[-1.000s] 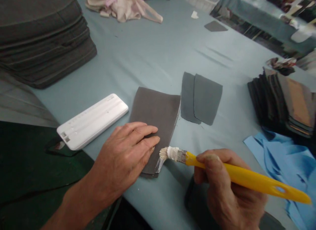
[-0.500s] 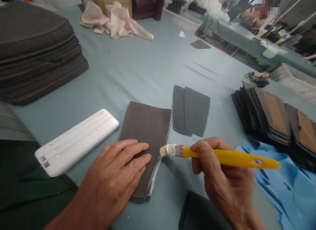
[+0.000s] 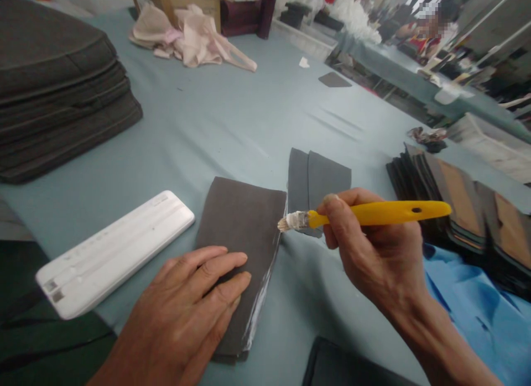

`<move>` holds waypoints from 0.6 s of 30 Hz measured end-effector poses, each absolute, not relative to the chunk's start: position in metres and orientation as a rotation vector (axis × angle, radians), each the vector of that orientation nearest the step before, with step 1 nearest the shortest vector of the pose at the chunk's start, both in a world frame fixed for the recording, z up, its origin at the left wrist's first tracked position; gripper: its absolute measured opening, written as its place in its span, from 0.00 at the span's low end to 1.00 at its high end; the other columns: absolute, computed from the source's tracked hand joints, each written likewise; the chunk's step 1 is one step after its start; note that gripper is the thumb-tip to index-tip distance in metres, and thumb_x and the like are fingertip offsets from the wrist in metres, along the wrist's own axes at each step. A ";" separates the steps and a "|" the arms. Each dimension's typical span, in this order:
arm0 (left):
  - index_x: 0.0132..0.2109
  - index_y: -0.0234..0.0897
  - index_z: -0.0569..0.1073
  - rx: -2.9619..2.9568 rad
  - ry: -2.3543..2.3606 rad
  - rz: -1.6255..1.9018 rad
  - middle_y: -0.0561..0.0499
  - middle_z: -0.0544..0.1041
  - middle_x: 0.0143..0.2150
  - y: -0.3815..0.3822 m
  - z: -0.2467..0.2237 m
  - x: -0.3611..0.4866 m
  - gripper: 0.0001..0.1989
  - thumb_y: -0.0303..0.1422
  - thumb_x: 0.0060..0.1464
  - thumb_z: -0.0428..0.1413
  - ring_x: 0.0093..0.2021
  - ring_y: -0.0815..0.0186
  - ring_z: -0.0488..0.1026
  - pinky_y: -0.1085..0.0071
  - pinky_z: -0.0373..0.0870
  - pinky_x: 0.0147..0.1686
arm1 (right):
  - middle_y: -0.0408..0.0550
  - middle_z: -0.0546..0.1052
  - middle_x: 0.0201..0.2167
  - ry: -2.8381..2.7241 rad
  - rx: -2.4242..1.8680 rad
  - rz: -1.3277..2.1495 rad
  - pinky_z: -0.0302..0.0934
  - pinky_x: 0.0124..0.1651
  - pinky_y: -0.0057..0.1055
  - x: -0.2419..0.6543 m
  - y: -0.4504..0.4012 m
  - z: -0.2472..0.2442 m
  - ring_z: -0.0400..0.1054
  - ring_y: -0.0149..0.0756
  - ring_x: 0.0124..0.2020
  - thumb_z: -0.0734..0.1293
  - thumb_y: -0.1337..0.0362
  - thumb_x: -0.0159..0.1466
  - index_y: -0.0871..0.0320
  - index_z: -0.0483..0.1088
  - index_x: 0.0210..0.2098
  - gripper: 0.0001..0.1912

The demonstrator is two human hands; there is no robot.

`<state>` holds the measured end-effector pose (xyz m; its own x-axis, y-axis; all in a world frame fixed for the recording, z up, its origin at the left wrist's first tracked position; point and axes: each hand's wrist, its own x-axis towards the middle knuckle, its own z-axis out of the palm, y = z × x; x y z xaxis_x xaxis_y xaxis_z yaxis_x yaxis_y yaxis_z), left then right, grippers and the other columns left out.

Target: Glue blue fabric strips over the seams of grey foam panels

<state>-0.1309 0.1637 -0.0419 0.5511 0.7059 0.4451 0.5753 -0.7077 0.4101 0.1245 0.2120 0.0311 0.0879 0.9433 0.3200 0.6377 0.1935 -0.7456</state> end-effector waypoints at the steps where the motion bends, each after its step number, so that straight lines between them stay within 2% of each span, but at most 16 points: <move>1: 0.61 0.42 0.75 2.564 1.082 0.884 0.53 0.77 0.64 0.163 -0.043 -0.131 0.19 0.24 0.69 0.51 0.66 0.62 0.67 0.63 0.56 0.66 | 0.39 0.69 0.17 -1.662 -1.528 0.441 0.53 0.20 0.25 0.126 0.216 0.032 0.61 0.28 0.17 0.68 0.55 0.73 0.56 0.72 0.27 0.19; 10: 0.60 0.43 0.76 2.578 1.099 0.902 0.53 0.79 0.63 0.165 -0.045 -0.130 0.18 0.25 0.69 0.50 0.64 0.62 0.69 0.64 0.60 0.64 | 0.38 0.68 0.16 -1.772 -1.544 0.362 0.51 0.20 0.26 0.129 0.242 0.045 0.60 0.27 0.17 0.67 0.55 0.73 0.55 0.73 0.27 0.19; 14: 0.60 0.42 0.77 2.575 1.096 0.903 0.53 0.79 0.63 0.165 -0.044 -0.129 0.18 0.25 0.69 0.50 0.63 0.62 0.70 0.63 0.61 0.63 | 0.39 0.68 0.15 -1.603 -1.554 0.298 0.52 0.18 0.27 0.120 0.239 0.060 0.60 0.29 0.16 0.69 0.55 0.71 0.53 0.73 0.26 0.18; 18: 0.59 0.41 0.77 2.533 1.114 0.926 0.53 0.79 0.62 0.166 -0.040 -0.128 0.18 0.24 0.69 0.50 0.63 0.62 0.70 0.63 0.60 0.63 | 0.41 0.70 0.15 -1.397 -1.529 0.404 0.57 0.19 0.27 0.108 0.223 0.058 0.61 0.30 0.17 0.71 0.53 0.70 0.53 0.73 0.26 0.19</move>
